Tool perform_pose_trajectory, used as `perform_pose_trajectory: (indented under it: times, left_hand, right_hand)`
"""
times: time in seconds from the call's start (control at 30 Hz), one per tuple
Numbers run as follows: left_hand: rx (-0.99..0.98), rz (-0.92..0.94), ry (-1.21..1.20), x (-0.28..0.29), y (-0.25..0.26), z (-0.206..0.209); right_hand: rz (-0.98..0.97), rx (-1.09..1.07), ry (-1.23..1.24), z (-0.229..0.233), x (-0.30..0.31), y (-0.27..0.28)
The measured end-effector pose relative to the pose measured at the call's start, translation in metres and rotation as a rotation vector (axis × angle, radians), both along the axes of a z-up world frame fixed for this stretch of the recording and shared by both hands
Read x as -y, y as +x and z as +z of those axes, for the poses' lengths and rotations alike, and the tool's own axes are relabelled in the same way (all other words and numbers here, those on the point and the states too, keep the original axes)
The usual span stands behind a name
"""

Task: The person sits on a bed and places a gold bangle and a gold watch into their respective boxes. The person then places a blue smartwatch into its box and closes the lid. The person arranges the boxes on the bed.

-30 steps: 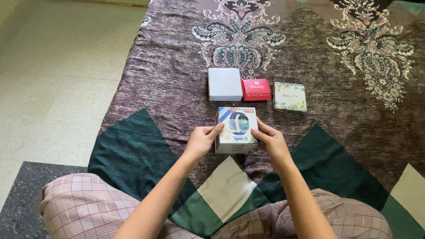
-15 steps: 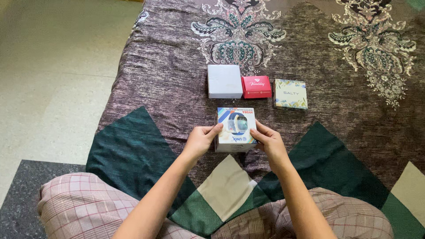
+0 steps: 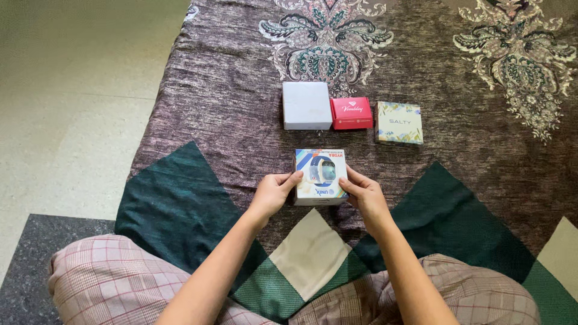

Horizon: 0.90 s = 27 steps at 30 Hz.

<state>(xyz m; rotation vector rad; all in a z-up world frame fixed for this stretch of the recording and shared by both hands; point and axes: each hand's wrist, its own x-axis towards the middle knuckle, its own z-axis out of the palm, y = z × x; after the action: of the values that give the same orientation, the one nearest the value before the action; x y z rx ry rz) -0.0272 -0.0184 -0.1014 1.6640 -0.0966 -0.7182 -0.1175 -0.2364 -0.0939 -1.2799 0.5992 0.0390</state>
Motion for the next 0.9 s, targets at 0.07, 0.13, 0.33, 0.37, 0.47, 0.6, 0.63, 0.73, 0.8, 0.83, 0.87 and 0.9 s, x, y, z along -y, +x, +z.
perform_pose_trajectory:
  times: [0.07,0.13,0.33,0.37,0.47,0.6,0.63,0.73,0.8,0.83,0.87,0.9]
  left_hand:
    - [-0.008,-0.005,0.011,0.0,0.0,0.002]
    - [-0.013,-0.011,0.054,-0.001,-0.001,0.004]
    - [0.011,-0.014,0.086,0.0,0.0,0.004]
    - [0.024,-0.009,0.091,-0.001,0.0,0.003]
    - [0.054,0.0,0.1,0.0,0.0,0.001]
    - [0.066,0.009,0.083,-0.001,0.0,-0.004]
    - [0.072,0.012,0.073,-0.001,0.001,-0.006]
    - [0.1,0.046,0.073,0.0,0.001,-0.01]
    - [0.143,0.063,0.116,0.001,-0.001,-0.013]
    - [0.164,0.07,0.137,0.001,-0.002,-0.015]
    - [0.165,0.087,0.134,0.001,-0.005,-0.018]
    - [0.166,0.105,0.131,0.001,-0.007,-0.021]
  right_hand:
    - [-0.01,-0.054,-0.021,-0.001,0.0,0.0]
    - [-0.018,-0.082,-0.034,-0.001,-0.002,0.0]
    - [-0.026,-0.09,-0.025,-0.001,-0.004,-0.001]
    - [-0.024,-0.092,-0.03,-0.002,-0.003,0.0]
    - [-0.023,-0.089,-0.037,-0.005,-0.003,-0.002]
    - [-0.027,-0.094,-0.042,-0.013,0.0,-0.003]
    - [-0.032,-0.095,-0.05,-0.015,0.0,-0.004]
    - [-0.04,-0.092,-0.052,-0.022,0.001,-0.005]
    - [-0.043,-0.084,-0.019,-0.025,0.0,-0.008]
    - [-0.047,-0.089,-0.027,-0.026,0.0,-0.009]
    - [-0.053,-0.099,-0.033,-0.027,-0.001,-0.011]
    - [-0.058,-0.109,-0.039,-0.028,-0.002,-0.013]
